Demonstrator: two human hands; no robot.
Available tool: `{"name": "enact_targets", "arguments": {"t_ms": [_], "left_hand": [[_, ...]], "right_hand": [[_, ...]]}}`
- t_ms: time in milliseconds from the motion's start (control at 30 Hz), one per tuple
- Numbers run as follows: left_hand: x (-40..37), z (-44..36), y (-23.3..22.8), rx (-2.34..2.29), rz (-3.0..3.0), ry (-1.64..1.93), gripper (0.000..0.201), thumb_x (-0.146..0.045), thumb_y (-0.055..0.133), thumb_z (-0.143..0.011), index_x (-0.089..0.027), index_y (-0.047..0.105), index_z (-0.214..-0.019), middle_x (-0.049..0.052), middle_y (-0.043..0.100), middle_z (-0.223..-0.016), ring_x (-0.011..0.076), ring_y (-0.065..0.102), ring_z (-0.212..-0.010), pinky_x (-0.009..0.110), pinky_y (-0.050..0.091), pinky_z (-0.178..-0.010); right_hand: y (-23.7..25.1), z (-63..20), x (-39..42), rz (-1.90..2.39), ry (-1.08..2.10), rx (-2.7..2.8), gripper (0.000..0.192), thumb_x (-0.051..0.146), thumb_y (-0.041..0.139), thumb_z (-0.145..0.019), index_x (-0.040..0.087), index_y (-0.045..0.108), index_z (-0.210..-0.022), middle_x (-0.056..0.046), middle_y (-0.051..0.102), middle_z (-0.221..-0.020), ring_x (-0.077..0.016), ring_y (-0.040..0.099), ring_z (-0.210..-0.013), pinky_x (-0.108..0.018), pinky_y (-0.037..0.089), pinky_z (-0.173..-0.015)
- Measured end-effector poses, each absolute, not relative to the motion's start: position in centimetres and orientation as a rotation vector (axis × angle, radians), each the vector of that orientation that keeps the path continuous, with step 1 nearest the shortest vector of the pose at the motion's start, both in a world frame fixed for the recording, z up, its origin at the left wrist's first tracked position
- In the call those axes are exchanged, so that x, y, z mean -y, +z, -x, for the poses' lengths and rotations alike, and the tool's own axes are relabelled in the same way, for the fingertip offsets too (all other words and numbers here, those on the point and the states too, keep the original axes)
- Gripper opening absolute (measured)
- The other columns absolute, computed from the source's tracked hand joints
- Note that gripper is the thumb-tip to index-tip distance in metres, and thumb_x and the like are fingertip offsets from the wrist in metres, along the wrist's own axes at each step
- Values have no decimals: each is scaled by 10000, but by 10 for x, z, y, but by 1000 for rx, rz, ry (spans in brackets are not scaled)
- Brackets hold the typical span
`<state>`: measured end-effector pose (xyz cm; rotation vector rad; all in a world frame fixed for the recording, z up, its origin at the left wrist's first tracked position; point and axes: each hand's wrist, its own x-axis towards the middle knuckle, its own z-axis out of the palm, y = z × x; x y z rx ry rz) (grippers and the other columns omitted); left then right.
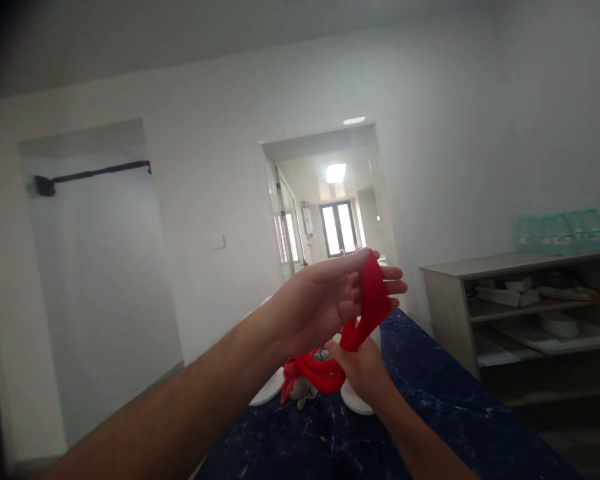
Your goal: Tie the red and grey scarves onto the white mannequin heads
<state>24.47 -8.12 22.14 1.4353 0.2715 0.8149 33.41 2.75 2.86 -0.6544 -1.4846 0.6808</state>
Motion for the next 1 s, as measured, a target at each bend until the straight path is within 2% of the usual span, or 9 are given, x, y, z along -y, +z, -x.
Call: {"name": "enact_targets", "arguments": {"t_ms": [133, 233, 400, 500, 667, 767, 833, 900, 1000], "left_hand": [[99, -233, 233, -135, -1415, 965, 214, -305, 643, -989, -137, 730, -1090, 144, 756, -1212, 300, 690, -1245, 499, 492, -1156], [89, -215, 243, -91, -1332, 1145, 285, -278, 616, -998, -108, 694, -1212, 136, 745, -1217, 311, 692, -1241, 510, 542, -1101], [39, -182, 251, -9, -1147, 1376, 351, -279, 607, -993, -87, 649, -1283, 139, 747, -1139, 297, 733, -1149, 452, 592, -1041], [3, -166, 246, 0, -1082, 1460, 349, -280, 598, -990, -83, 635, -1276, 131, 752, -1035, 256, 757, -1039, 412, 610, -1013], [-49, -150, 222, -98, -939, 1474, 361, -314, 545, -1014, -95, 605, -1294, 145, 752, -1012, 232, 764, -946, 387, 641, -954], [-75, -149, 202, -152, -881, 1465, 388, -344, 512, -1032, -99, 577, -1327, 164, 752, -1075, 252, 771, -991, 413, 648, -940], [-92, -149, 190, -162, -865, 1465, 419, -375, 501, -1041, -97, 560, -1349, 184, 745, -1150, 274, 764, -1060, 432, 644, -950], [-110, -150, 179, -155, -862, 1459, 463, -420, 489, -1046, -91, 552, -1366, 205, 727, -1237, 291, 740, -1142, 437, 631, -977], [-139, -154, 166, -212, -843, 1487, 532, -503, 441, -1050, -102, 562, -1378, 228, 681, -1345, 299, 691, -1241, 448, 597, -1036]], "right_hand": [[27, -373, -36, 661, 907, 1362, 427, 586, 782, -851, 182, 712, -969, 49, 607, -557, -166, 621, -556, -416, 600, -830], [27, -421, -44, 684, 992, 1348, 456, 576, 831, -813, 163, 729, -975, 107, 466, -467, -109, 484, -437, -431, 614, -805], [32, -504, -56, 793, 931, 1340, 428, 505, 847, -808, 163, 758, -1049, 111, 422, -457, -96, 392, -428, -391, 600, -724], [36, -541, -62, 849, 898, 1364, 387, 464, 866, -775, 173, 769, -1011, 114, 399, -439, -94, 349, -415, -386, 579, -675], [26, -587, -71, 864, 1166, 1431, 278, 432, 824, -837, 172, 737, -881, 127, 344, -467, -50, 233, -416, -346, 518, -601], [12, -604, -84, 791, 1405, 1392, 339, 472, 790, -862, 198, 637, -733, 137, 271, -484, -45, 150, -429, -305, 460, -521], [4, -605, -96, 705, 1437, 1289, 366, 483, 729, -896, 219, 574, -696, 138, 212, -507, -51, 123, -435, -268, 404, -483], [2, -596, -110, 592, 1370, 1162, 300, 427, 643, -942, 224, 564, -735, 130, 189, -546, -60, 118, -440, -234, 362, -467], [9, -570, -133, 465, 1246, 1009, 161, 329, 539, -985, 223, 610, -887, 108, 249, -601, -75, 186, -440, -208, 365, -463]]}}
